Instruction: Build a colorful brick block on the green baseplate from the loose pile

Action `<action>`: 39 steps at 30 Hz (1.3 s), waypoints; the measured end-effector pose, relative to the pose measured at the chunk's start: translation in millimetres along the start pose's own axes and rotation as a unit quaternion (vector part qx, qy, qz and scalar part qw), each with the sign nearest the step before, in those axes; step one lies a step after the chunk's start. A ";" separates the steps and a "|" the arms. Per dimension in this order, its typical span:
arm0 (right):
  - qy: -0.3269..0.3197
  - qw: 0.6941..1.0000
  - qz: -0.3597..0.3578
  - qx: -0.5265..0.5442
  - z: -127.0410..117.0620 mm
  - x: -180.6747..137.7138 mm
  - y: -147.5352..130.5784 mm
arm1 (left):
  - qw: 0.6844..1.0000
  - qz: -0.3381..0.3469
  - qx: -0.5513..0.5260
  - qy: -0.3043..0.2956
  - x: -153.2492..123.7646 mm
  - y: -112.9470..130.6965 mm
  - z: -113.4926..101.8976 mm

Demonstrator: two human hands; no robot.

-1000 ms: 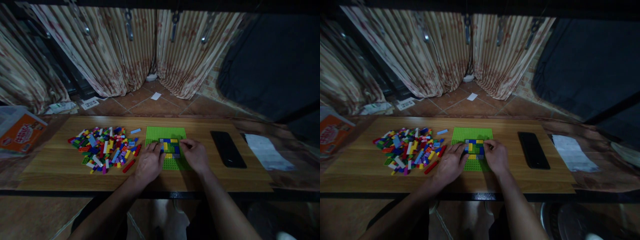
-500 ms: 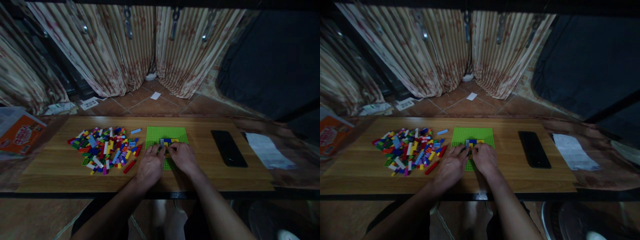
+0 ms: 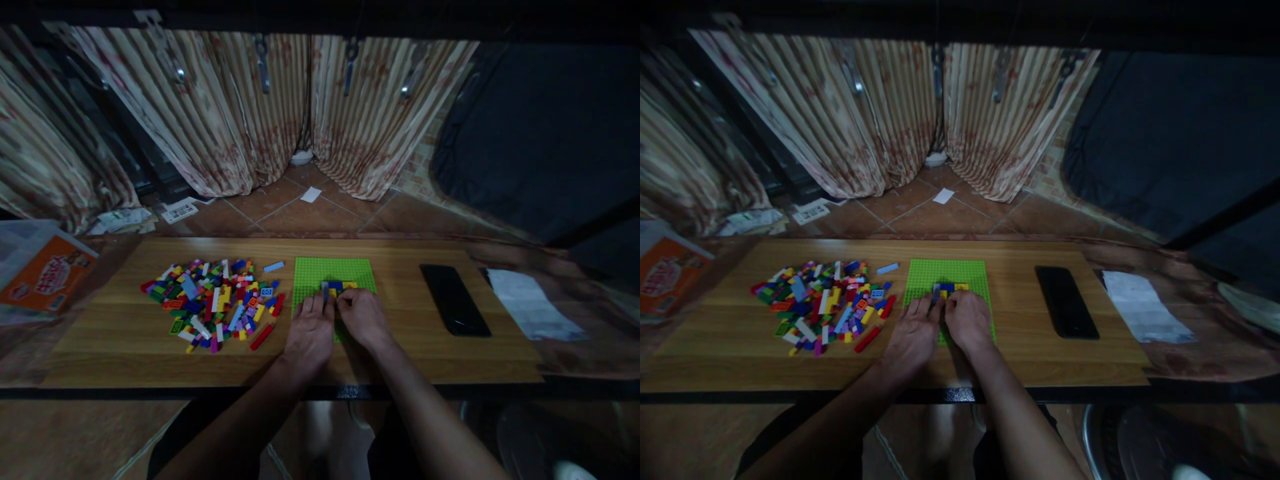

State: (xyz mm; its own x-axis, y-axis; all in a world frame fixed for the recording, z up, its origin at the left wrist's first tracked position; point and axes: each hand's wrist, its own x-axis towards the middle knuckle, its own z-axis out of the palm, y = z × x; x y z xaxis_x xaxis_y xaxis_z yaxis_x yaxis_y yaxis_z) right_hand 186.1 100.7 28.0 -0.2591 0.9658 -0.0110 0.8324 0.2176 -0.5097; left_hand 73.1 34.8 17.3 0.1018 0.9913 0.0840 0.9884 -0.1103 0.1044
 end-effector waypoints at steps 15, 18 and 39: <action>0.120 0.983 0.108 0.081 -21.9 15.0 43.6 | 0.995 -0.017 -0.081 0.059 -3.1 -9.7 3.8; 0.084 0.991 0.094 0.041 -18.1 13.8 39.4 | 0.996 -0.033 -0.068 0.055 -1.4 -6.7 2.6; 0.064 0.990 0.117 -0.037 -7.4 17.0 31.5 | 0.999 -0.034 0.018 0.009 9.7 4.4 1.6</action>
State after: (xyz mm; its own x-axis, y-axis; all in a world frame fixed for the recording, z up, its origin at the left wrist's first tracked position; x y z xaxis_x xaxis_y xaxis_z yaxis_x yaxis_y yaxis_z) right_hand 211.5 125.0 18.1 0.0061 0.9999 -0.0098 0.8973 -0.0098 -0.4413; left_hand 78.6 44.0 17.0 0.0330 0.9948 0.0968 0.9964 -0.0403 0.0751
